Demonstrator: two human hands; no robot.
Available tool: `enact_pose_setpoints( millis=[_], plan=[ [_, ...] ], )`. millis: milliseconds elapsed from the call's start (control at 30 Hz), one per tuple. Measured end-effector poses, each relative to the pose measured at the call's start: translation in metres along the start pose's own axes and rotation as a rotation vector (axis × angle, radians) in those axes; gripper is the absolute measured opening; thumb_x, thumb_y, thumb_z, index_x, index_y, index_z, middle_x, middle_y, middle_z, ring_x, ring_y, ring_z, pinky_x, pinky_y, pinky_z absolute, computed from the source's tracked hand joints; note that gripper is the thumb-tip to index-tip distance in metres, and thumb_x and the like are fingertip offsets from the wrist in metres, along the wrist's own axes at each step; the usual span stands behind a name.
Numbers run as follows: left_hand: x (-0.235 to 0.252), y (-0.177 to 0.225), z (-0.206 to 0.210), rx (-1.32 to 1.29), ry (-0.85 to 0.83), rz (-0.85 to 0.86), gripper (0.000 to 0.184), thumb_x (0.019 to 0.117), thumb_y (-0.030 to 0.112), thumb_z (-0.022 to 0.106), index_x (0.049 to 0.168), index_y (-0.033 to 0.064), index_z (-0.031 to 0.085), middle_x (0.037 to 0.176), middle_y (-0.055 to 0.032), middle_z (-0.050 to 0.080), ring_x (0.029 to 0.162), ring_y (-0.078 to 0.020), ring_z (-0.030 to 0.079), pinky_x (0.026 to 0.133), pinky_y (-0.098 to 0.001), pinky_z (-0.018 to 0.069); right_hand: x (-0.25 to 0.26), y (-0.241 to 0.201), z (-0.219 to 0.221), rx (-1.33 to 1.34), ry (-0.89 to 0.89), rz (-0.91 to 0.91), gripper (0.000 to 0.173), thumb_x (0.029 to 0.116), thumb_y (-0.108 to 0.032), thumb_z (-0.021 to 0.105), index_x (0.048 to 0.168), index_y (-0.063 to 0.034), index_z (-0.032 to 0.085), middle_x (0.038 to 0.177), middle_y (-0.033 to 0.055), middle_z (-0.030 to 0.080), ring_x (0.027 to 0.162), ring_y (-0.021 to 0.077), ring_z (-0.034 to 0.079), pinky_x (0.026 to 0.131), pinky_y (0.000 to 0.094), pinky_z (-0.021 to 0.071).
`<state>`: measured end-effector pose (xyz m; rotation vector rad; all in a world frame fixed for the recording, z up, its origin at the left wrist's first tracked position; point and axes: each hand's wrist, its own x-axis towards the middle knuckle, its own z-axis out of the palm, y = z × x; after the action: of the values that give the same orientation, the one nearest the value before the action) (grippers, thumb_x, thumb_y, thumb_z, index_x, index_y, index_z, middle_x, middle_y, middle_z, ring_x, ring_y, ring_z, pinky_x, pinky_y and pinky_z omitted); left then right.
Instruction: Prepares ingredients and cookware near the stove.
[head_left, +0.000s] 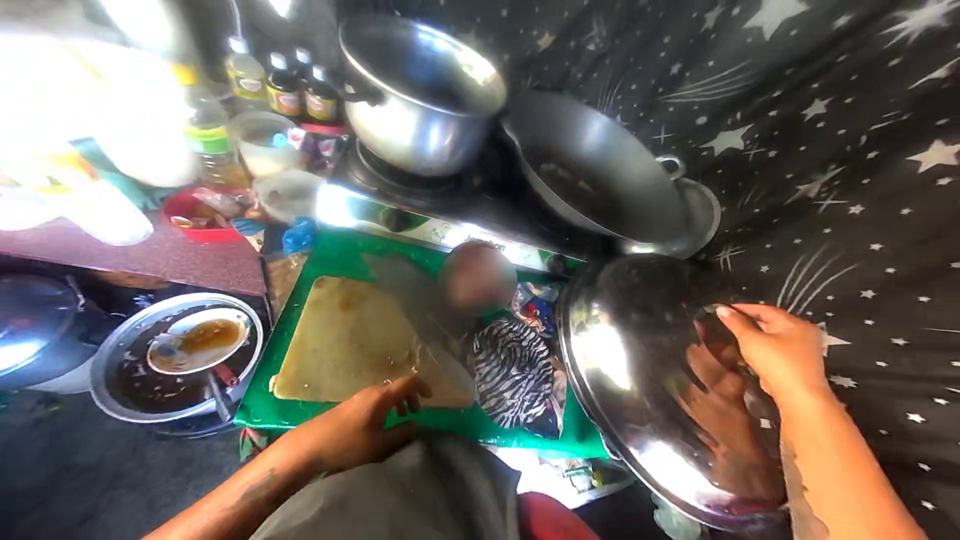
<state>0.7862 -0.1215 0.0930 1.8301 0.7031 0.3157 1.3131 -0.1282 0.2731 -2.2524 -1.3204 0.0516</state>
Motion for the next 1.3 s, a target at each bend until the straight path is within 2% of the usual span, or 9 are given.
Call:
enact_pose_setpoints(
  millis=[100,167,367,567,700,767,967,1167,1300],
  plan=[
    [-0.017,-0.006,-0.012,-0.041,-0.171,-0.194,0.036,0.1056,0.038,0.052,0.131,0.0172,0.068,0.129,-0.0059,0.067,0.12,-0.0192,0.062,0.106,-0.046,0.0477,-0.037,-0.05,0.011,-0.026,-0.016,-0.124,0.035,0.1011,-0.027,0.066,0.117,0.0037,0.07,0.111,0.0254,0.071,0.105,0.0339,0.068,0.095,0.0548,0.0515],
    [-0.033,-0.008,-0.019,-0.08,-0.186,-0.225,0.038,0.1065,0.038,0.048,0.129,0.0162,0.07,0.13,-0.0047,0.067,0.123,-0.0165,0.061,0.109,-0.0442,0.0455,-0.058,-0.085,0.03,-0.037,-0.007,-0.252,0.034,0.1001,-0.026,0.066,0.115,0.0041,0.071,0.109,0.0251,0.072,0.105,0.034,0.069,0.096,0.0532,0.052],
    [-0.078,-0.012,-0.046,-0.021,-0.099,-0.212,0.035,0.1054,0.037,0.054,0.12,0.0121,0.074,0.115,-0.0062,0.071,0.109,-0.0155,0.066,0.099,-0.042,0.0514,-0.089,-0.187,0.103,-0.037,-0.108,-0.329,0.031,0.1015,-0.029,0.065,0.118,-0.0038,0.072,0.108,0.0219,0.074,0.104,0.0395,0.071,0.093,0.0615,0.0524],
    [-0.12,-0.028,-0.054,0.037,0.026,-0.197,0.034,0.1056,0.038,0.054,0.113,0.0109,0.074,0.101,-0.0039,0.071,0.089,-0.0098,0.066,0.083,-0.0337,0.0547,-0.089,-0.239,0.177,0.053,-0.16,-0.302,0.03,0.1028,-0.028,0.064,0.121,-0.0053,0.071,0.11,0.0216,0.074,0.105,0.0418,0.071,0.092,0.0625,0.0529],
    [-0.142,-0.039,-0.055,0.083,0.146,-0.203,0.025,0.1018,0.03,0.061,0.109,0.01,0.075,0.102,-0.0047,0.072,0.091,-0.0117,0.069,0.085,-0.0357,0.057,-0.088,-0.244,0.217,0.06,-0.152,-0.223,0.032,0.105,-0.03,0.06,0.126,-0.0071,0.069,0.113,0.0213,0.074,0.106,0.0419,0.071,0.092,0.062,0.0535],
    [-0.146,-0.054,-0.053,0.137,0.239,-0.136,0.02,0.0966,0.03,0.065,0.102,0.0146,0.075,0.095,0.0025,0.074,0.084,-0.0059,0.07,0.078,-0.0294,0.0599,-0.082,-0.234,0.233,0.051,-0.122,-0.201,0.034,0.105,-0.031,0.059,0.128,-0.0077,0.069,0.113,0.0204,0.074,0.105,0.0411,0.072,0.091,0.0621,0.0544],
    [-0.138,-0.074,-0.054,0.26,0.366,-0.03,0.012,0.0906,0.024,0.066,0.096,0.0166,0.073,0.085,0.0061,0.072,0.078,-0.0029,0.069,0.073,-0.0265,0.0591,-0.071,-0.224,0.24,0.046,-0.053,-0.152,0.036,0.1047,-0.034,0.059,0.128,-0.0088,0.069,0.105,0.0196,0.076,0.099,0.0404,0.073,0.087,0.06,0.0556],
    [-0.101,-0.044,-0.06,0.363,0.318,0.04,0.019,0.0982,0.017,0.059,0.093,0.0037,0.072,0.082,-0.0099,0.071,0.078,-0.0239,0.071,0.074,-0.0458,0.0581,-0.074,-0.22,0.237,0.074,-0.01,-0.137,0.036,0.1035,-0.037,0.061,0.125,-0.0107,0.071,0.105,0.018,0.076,0.097,0.0398,0.073,0.084,0.0612,0.0556],
    [-0.086,-0.035,-0.062,0.358,0.298,0.032,0.036,0.1028,0.024,0.057,0.081,-0.0034,0.066,0.072,-0.0169,0.064,0.07,-0.0315,0.066,0.066,-0.0497,0.0529,-0.081,-0.221,0.241,0.052,-0.053,-0.126,0.037,0.1035,-0.039,0.061,0.127,-0.0116,0.071,0.109,0.0198,0.075,0.099,0.0425,0.072,0.085,0.0643,0.0538]
  ],
)
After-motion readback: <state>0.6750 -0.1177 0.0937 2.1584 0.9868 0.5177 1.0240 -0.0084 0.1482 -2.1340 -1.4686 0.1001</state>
